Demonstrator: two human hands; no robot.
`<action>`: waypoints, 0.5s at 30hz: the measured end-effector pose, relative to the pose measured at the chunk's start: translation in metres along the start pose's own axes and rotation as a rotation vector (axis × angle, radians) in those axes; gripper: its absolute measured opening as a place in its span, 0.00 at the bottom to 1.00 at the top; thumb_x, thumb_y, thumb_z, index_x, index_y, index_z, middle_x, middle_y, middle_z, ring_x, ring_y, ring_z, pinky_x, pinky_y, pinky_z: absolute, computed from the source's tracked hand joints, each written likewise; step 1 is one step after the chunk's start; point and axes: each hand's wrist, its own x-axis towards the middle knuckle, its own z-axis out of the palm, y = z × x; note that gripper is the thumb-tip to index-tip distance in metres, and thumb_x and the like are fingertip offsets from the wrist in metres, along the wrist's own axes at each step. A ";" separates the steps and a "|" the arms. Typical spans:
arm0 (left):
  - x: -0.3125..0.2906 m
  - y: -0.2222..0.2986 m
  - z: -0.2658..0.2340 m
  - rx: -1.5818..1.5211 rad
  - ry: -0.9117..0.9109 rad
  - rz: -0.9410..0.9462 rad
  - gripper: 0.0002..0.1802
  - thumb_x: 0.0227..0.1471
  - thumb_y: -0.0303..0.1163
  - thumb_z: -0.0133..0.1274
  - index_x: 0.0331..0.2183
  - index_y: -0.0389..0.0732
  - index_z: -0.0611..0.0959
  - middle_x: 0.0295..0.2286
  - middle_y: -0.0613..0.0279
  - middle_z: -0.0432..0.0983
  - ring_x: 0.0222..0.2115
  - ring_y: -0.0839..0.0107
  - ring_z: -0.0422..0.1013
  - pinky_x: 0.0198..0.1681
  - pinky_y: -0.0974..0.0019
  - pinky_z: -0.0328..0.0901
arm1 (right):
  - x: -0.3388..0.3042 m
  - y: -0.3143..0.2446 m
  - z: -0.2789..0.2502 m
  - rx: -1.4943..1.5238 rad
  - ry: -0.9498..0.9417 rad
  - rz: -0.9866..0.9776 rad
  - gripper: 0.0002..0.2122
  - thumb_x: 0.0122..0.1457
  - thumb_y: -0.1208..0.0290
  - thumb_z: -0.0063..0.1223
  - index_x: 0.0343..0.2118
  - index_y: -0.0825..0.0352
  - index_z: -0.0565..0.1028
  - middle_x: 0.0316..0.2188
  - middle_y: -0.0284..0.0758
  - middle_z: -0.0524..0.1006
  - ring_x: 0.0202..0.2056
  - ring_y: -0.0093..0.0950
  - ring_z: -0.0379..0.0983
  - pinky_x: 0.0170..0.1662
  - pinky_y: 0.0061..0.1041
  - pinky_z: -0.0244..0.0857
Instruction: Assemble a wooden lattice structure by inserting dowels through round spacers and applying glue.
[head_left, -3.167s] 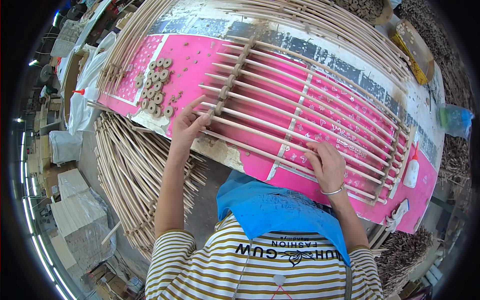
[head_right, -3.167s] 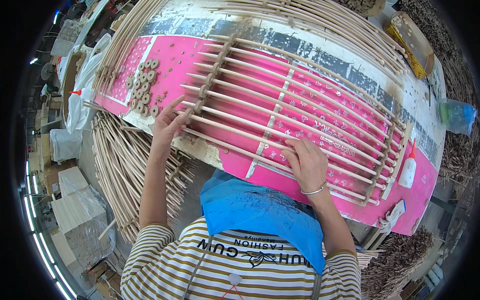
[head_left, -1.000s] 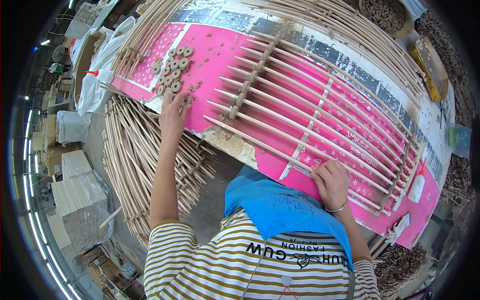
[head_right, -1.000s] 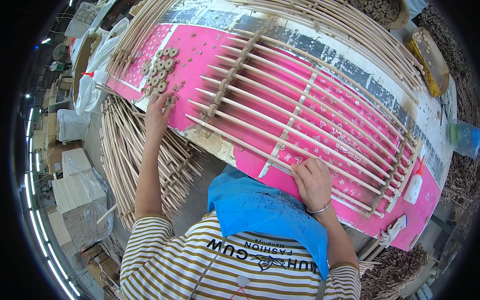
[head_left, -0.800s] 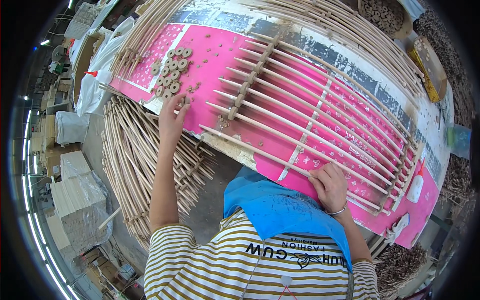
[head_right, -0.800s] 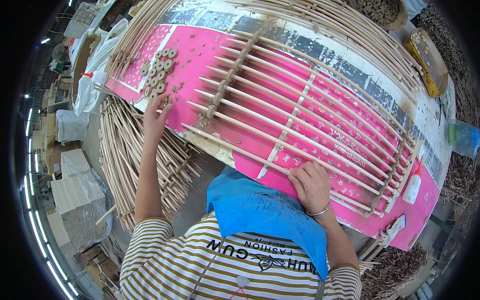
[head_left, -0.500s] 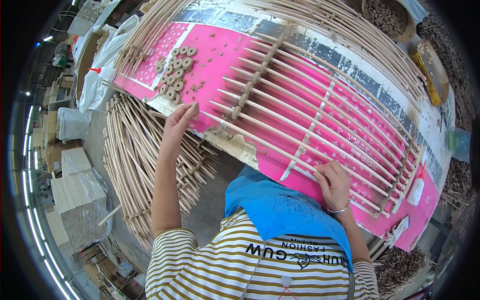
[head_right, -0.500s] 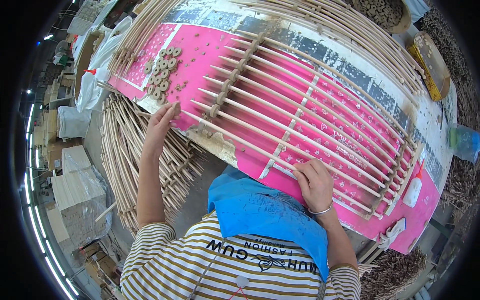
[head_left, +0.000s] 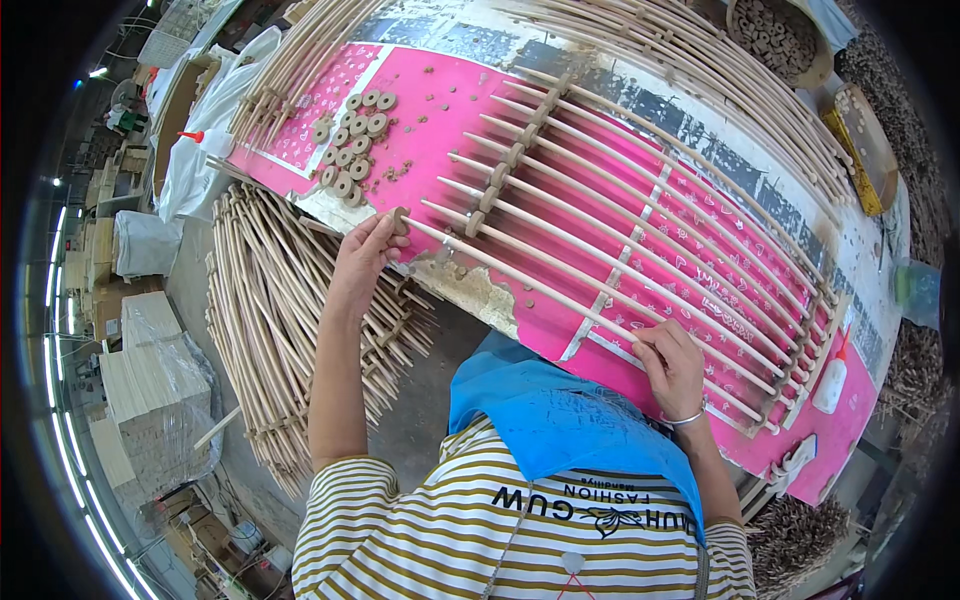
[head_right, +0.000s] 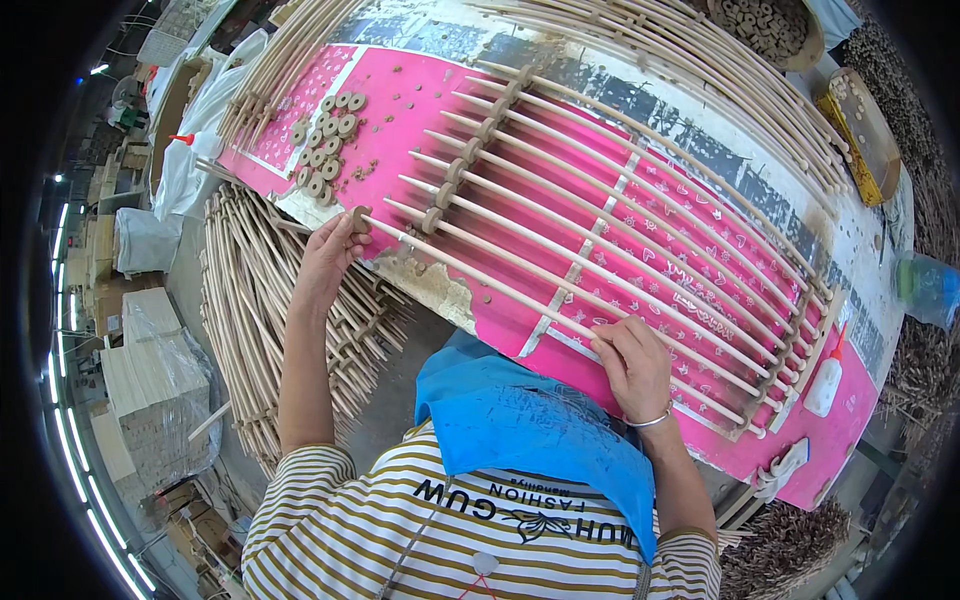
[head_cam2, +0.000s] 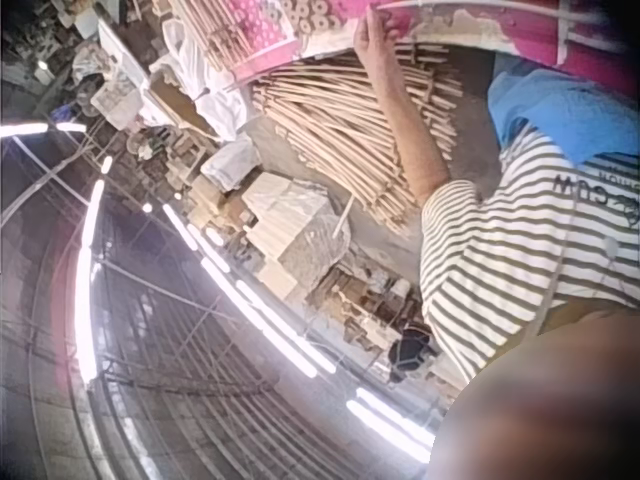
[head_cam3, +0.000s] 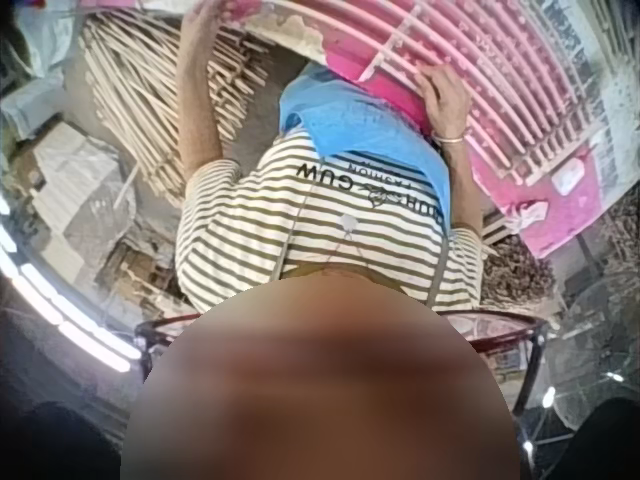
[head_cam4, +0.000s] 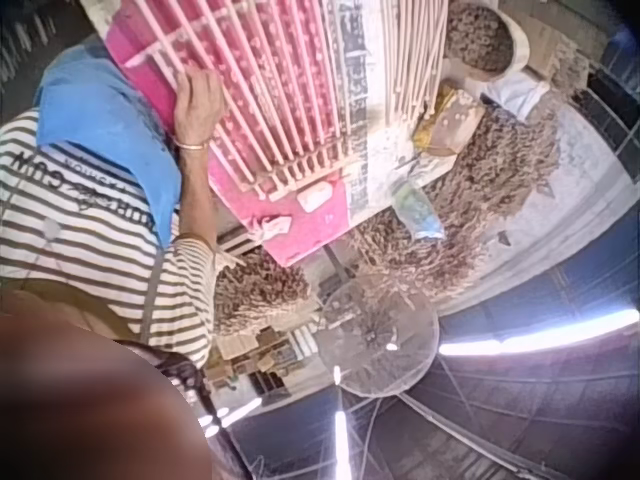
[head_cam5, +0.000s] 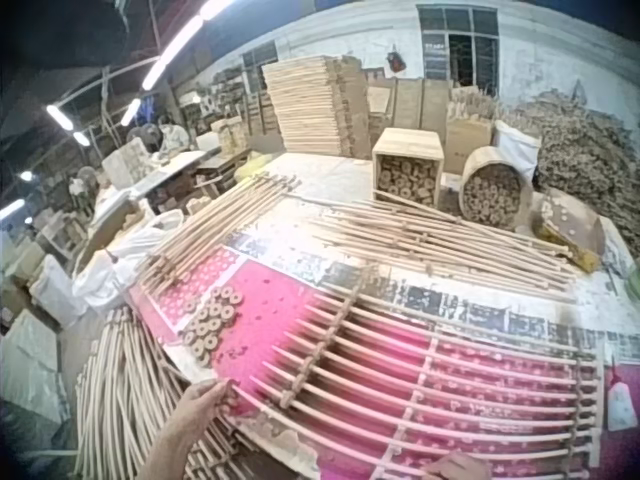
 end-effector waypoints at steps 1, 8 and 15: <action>0.000 0.000 0.000 -0.014 -0.001 0.001 0.19 0.69 0.39 0.54 0.53 0.35 0.83 0.37 0.68 0.83 0.36 0.82 0.76 0.39 0.77 0.70 | 0.000 0.000 -0.001 0.001 -0.001 -0.001 0.05 0.58 0.75 0.64 0.36 0.69 0.82 0.30 0.39 0.77 0.32 0.37 0.77 0.35 0.34 0.69; -0.003 0.001 0.014 0.005 -0.098 0.008 0.18 0.69 0.39 0.55 0.50 0.36 0.84 0.35 0.69 0.82 0.35 0.82 0.75 0.39 0.77 0.69 | 0.003 -0.002 0.000 -0.012 -0.001 -0.003 0.05 0.58 0.75 0.64 0.36 0.69 0.82 0.30 0.39 0.77 0.32 0.36 0.77 0.34 0.33 0.69; -0.010 0.001 0.037 0.088 -0.124 -0.076 0.20 0.66 0.43 0.58 0.48 0.36 0.85 0.33 0.68 0.81 0.32 0.83 0.72 0.36 0.77 0.66 | 0.006 -0.009 0.003 0.061 0.015 0.071 0.06 0.58 0.78 0.65 0.36 0.70 0.79 0.29 0.38 0.76 0.29 0.28 0.76 0.30 0.27 0.66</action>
